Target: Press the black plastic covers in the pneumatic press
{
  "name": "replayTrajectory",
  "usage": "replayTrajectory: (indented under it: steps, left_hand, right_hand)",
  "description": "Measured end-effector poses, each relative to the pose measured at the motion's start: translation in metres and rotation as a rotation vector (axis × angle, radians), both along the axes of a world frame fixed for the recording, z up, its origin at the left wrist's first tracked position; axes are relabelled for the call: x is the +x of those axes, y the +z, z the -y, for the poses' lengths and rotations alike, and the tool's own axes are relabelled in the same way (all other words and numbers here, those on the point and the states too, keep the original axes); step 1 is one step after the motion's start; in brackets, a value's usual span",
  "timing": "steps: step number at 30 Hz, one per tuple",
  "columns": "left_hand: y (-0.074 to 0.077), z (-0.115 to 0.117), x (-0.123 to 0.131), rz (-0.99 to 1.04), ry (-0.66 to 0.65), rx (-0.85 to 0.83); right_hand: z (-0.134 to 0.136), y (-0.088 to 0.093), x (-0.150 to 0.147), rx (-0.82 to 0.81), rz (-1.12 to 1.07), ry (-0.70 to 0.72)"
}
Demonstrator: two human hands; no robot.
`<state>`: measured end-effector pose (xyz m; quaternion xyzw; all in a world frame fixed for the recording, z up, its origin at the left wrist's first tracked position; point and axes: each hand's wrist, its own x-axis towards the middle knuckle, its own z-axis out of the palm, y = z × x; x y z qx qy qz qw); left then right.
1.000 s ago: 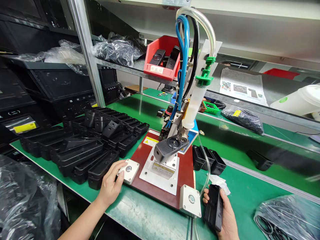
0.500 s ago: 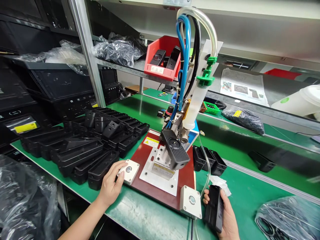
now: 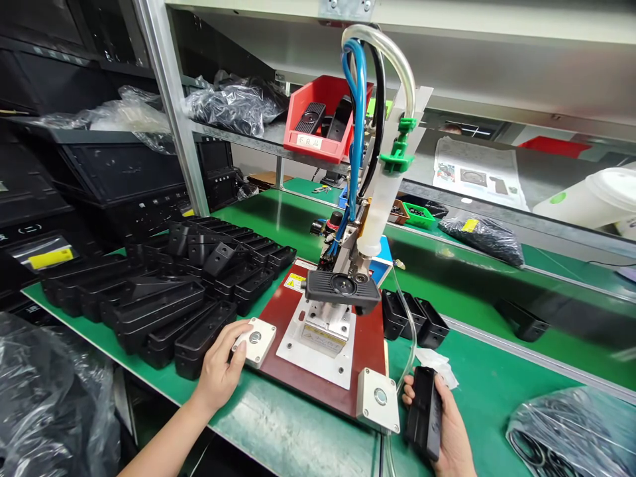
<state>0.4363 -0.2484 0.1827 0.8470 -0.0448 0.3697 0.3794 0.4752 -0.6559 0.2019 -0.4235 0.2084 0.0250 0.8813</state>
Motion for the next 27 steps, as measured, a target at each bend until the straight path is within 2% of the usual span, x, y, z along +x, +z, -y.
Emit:
replayTrajectory:
  steps: [27]
  left_hand:
    - [-0.001,0.000,0.002,0.002,-0.023,0.005]
  right_hand:
    - [0.009,-0.012,0.002,0.002,0.031,0.072]
